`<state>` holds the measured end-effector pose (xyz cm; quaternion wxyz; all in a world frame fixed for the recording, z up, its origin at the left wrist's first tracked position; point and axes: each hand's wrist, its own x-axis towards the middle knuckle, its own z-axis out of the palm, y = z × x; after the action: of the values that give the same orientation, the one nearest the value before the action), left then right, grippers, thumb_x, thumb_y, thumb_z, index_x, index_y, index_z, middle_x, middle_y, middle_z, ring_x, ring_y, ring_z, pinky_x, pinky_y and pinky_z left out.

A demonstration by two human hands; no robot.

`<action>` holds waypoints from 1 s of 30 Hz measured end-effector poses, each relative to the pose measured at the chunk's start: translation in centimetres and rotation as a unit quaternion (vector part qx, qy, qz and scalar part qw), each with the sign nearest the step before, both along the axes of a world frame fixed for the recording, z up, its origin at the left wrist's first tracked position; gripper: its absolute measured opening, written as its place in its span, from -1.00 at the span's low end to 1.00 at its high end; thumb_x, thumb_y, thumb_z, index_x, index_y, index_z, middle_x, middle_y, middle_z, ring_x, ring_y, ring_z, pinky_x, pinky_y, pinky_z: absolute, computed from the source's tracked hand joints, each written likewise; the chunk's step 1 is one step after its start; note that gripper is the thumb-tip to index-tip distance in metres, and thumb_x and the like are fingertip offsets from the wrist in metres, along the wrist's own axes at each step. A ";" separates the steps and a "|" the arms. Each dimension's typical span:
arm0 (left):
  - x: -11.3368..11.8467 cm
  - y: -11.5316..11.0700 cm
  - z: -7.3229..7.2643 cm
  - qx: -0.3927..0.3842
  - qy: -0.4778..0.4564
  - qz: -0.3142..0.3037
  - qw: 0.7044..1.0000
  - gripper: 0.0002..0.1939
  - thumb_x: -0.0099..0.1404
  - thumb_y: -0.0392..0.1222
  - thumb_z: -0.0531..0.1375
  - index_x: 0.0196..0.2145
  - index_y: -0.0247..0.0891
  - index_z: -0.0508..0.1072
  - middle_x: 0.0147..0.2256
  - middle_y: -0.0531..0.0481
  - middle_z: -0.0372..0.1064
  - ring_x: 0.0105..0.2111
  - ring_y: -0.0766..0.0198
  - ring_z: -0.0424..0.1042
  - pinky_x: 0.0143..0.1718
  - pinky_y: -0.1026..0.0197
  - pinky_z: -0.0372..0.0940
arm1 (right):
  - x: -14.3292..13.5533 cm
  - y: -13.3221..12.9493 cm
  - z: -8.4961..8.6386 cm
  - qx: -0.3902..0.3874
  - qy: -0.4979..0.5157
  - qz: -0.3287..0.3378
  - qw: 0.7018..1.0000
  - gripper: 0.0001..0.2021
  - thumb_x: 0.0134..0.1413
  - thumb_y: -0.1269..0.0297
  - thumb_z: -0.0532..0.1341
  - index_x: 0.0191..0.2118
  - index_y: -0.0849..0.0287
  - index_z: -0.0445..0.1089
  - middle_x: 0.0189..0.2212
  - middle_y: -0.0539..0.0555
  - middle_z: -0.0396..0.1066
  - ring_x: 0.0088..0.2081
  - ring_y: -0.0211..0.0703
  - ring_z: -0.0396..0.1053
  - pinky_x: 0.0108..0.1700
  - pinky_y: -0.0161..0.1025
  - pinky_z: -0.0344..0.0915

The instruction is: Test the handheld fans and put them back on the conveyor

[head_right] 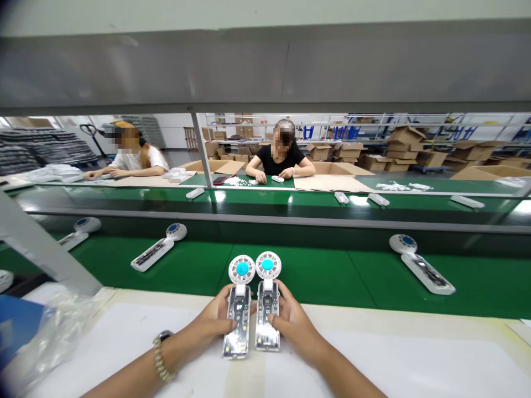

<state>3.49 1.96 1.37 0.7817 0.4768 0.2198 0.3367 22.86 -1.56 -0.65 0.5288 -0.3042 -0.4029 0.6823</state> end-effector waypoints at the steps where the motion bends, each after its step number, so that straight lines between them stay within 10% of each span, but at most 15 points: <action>1: 0.0 0.0 -0.1 -0.001 0.001 0.005 1.000 -0.37 -0.08 -0.26 0.34 -0.08 -0.21 0.14 -0.14 -0.16 0.31 -0.07 -0.01 0.31 -0.11 0.01 0.18 | 0.0 0.0 0.1 -0.001 0.002 0.000 1.000 -0.23 -0.20 0.20 0.34 0.13 0.05 -0.04 -0.10 0.18 0.35 -0.13 0.03 0.36 -0.12 -0.05 0.25; 18: -0.2 0.0 0.0 -0.002 0.022 0.001 1.000 -0.38 -0.07 -0.26 0.33 -0.09 -0.22 0.13 -0.24 -0.11 0.33 -0.17 0.04 0.36 -0.19 0.07 0.22 | -0.1 -0.3 2.2 -0.091 0.059 -0.006 0.994 -0.75 0.02 0.10 0.17 -0.21 0.12 0.28 -0.38 0.04 0.44 -0.28 -0.03 0.42 -0.21 -0.14 0.25; 30: 0.2 0.0 0.8 -0.117 0.014 0.069 0.991 -0.60 0.04 -0.07 0.26 -0.19 -0.27 0.31 -0.24 -0.09 0.37 -0.34 0.20 0.42 -0.30 0.18 0.26 | 0.1 0.4 2.0 -0.137 0.065 0.021 0.988 -0.33 0.01 -0.26 -0.19 -0.56 0.24 0.34 -0.68 0.09 0.37 -0.62 -0.20 0.34 -0.54 -0.32 0.19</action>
<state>3.70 2.01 2.18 0.8037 0.3704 0.3011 0.3554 22.91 -1.12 1.31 0.4922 -0.3205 -0.2770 0.7605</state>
